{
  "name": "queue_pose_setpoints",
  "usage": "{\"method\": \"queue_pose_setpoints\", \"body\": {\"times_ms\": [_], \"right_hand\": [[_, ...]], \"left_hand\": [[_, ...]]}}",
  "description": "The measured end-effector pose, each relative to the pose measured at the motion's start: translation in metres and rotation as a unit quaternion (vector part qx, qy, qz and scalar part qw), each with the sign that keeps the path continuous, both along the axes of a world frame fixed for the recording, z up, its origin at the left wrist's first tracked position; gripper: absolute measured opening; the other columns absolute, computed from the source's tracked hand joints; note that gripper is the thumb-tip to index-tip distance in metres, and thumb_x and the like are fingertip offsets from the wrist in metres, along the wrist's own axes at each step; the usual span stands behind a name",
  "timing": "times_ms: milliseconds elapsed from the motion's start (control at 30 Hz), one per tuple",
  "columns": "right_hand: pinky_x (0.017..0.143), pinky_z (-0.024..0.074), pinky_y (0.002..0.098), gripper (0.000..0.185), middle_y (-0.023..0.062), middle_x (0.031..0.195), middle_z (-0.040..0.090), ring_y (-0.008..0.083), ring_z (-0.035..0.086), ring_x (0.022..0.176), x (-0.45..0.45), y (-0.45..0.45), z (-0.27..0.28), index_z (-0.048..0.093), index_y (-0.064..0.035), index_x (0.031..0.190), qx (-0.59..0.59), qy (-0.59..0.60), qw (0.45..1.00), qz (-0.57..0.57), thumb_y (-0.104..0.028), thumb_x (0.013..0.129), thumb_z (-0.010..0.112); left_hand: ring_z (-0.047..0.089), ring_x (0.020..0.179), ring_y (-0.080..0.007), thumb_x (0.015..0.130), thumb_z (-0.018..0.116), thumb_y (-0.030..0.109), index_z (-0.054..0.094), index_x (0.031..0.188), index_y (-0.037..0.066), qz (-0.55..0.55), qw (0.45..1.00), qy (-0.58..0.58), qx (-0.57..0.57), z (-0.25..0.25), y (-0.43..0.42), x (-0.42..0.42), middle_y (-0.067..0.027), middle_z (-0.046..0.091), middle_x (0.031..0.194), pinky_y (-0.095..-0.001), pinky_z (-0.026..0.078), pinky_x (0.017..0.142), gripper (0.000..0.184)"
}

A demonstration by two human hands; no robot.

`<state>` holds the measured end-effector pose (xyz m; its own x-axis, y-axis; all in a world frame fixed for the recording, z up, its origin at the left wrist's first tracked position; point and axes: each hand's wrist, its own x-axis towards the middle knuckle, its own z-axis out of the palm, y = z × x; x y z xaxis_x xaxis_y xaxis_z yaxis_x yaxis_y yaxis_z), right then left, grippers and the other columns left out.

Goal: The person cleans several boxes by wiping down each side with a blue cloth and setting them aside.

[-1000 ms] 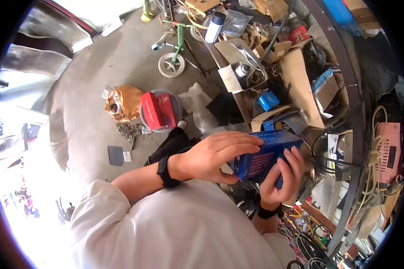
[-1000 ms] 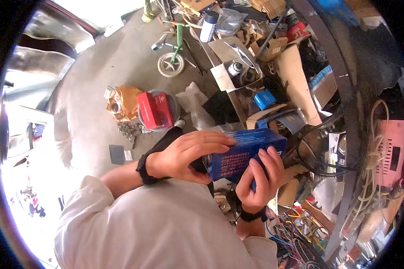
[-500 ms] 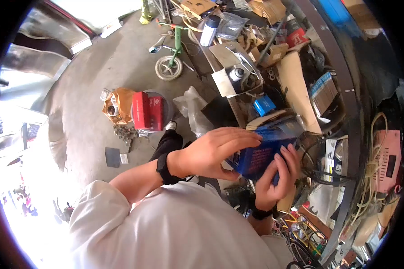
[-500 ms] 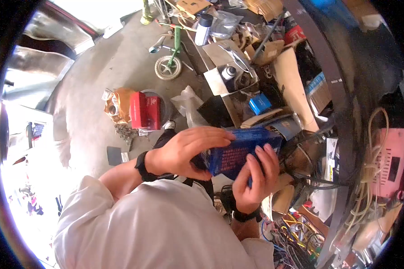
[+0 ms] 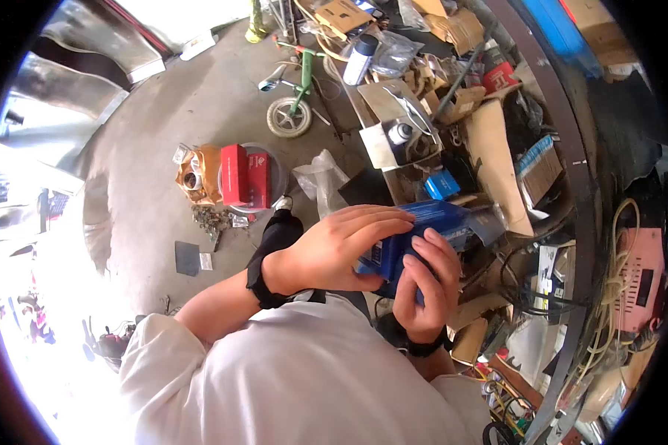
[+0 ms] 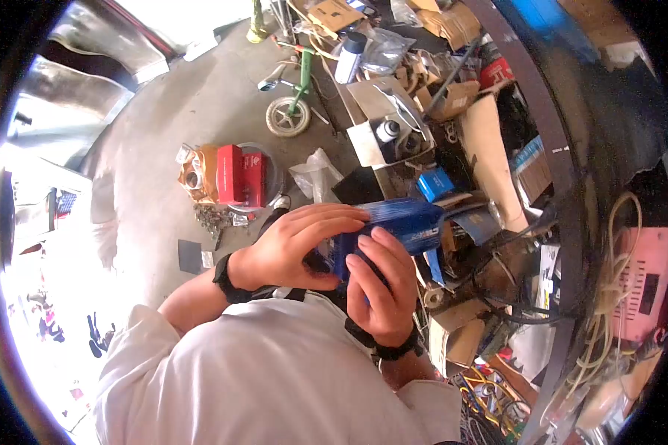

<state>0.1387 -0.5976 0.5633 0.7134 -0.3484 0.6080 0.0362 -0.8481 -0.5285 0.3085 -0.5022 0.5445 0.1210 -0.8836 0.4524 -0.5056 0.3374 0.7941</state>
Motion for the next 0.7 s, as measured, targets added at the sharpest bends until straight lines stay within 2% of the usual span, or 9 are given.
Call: {"method": "queue_pose_setpoints", "body": {"times_ms": [167, 333, 467, 533, 700], "right_hand": [[0.094, 0.0500, 0.0444, 0.027, 0.0154, 0.118, 0.060, 0.0367, 0.059, 0.111, 0.016, -0.003, 0.009, 0.063, -0.0025, 0.109, -0.013, 0.010, 1.000, 0.025, 0.004, 0.083, 0.062], [0.093, 0.0498, 0.0444, 0.027, 0.0153, 0.117, 0.059, 0.0375, 0.059, 0.112, -0.004, -0.006, 0.012, 0.062, -0.0033, 0.108, -0.041, 0.065, 0.994, -0.073, 0.005, 0.082, 0.062], [0.092, 0.0498, 0.0449, 0.026, 0.0154, 0.117, 0.060, 0.0379, 0.059, 0.111, -0.008, 0.004, 0.008, 0.063, -0.0028, 0.107, -0.042, 0.098, 0.983, -0.150, 0.006, 0.083, 0.060], [0.092, 0.0499, 0.0450, 0.026, 0.0157, 0.117, 0.060, 0.0382, 0.059, 0.111, -0.003, 0.007, 0.006, 0.063, -0.0026, 0.107, -0.035, 0.110, 0.978, -0.174, 0.006, 0.083, 0.060], [0.093, 0.0499, 0.0449, 0.026, 0.0157, 0.116, 0.061, 0.0382, 0.059, 0.111, 0.027, 0.010, -0.002, 0.063, -0.0023, 0.106, 0.007, 0.118, 0.979, -0.164, 0.006, 0.082, 0.061]], "left_hand": [[0.058, 0.117, -0.0360, 0.060, 0.084, 0.012, 0.052, 0.124, 0.000, 0.022, 1.000, 0.020, -0.006, -0.003, 0.002, 0.009, -0.0188, 0.058, 0.129, -0.0438, 0.047, 0.097, 0.073], [0.057, 0.118, -0.0355, 0.061, 0.083, 0.012, 0.051, 0.126, 0.001, -0.067, 0.996, 0.054, -0.038, -0.010, -0.030, 0.007, -0.0178, 0.057, 0.129, -0.0436, 0.047, 0.098, 0.074], [0.056, 0.119, -0.0352, 0.061, 0.081, 0.014, 0.051, 0.127, 0.001, -0.143, 0.987, 0.074, -0.021, -0.024, -0.044, 0.008, -0.0179, 0.056, 0.130, -0.0441, 0.046, 0.100, 0.074], [0.055, 0.119, -0.0341, 0.061, 0.078, 0.014, 0.050, 0.126, 0.001, -0.160, 0.983, 0.086, -0.017, -0.032, -0.049, 0.012, -0.0176, 0.056, 0.130, -0.0433, 0.044, 0.101, 0.072], [0.056, 0.119, -0.0358, 0.062, 0.082, 0.013, 0.051, 0.126, 0.000, -0.147, 0.984, 0.100, 0.022, -0.037, -0.040, 0.041, -0.0180, 0.056, 0.131, -0.0443, 0.046, 0.100, 0.073]]}}
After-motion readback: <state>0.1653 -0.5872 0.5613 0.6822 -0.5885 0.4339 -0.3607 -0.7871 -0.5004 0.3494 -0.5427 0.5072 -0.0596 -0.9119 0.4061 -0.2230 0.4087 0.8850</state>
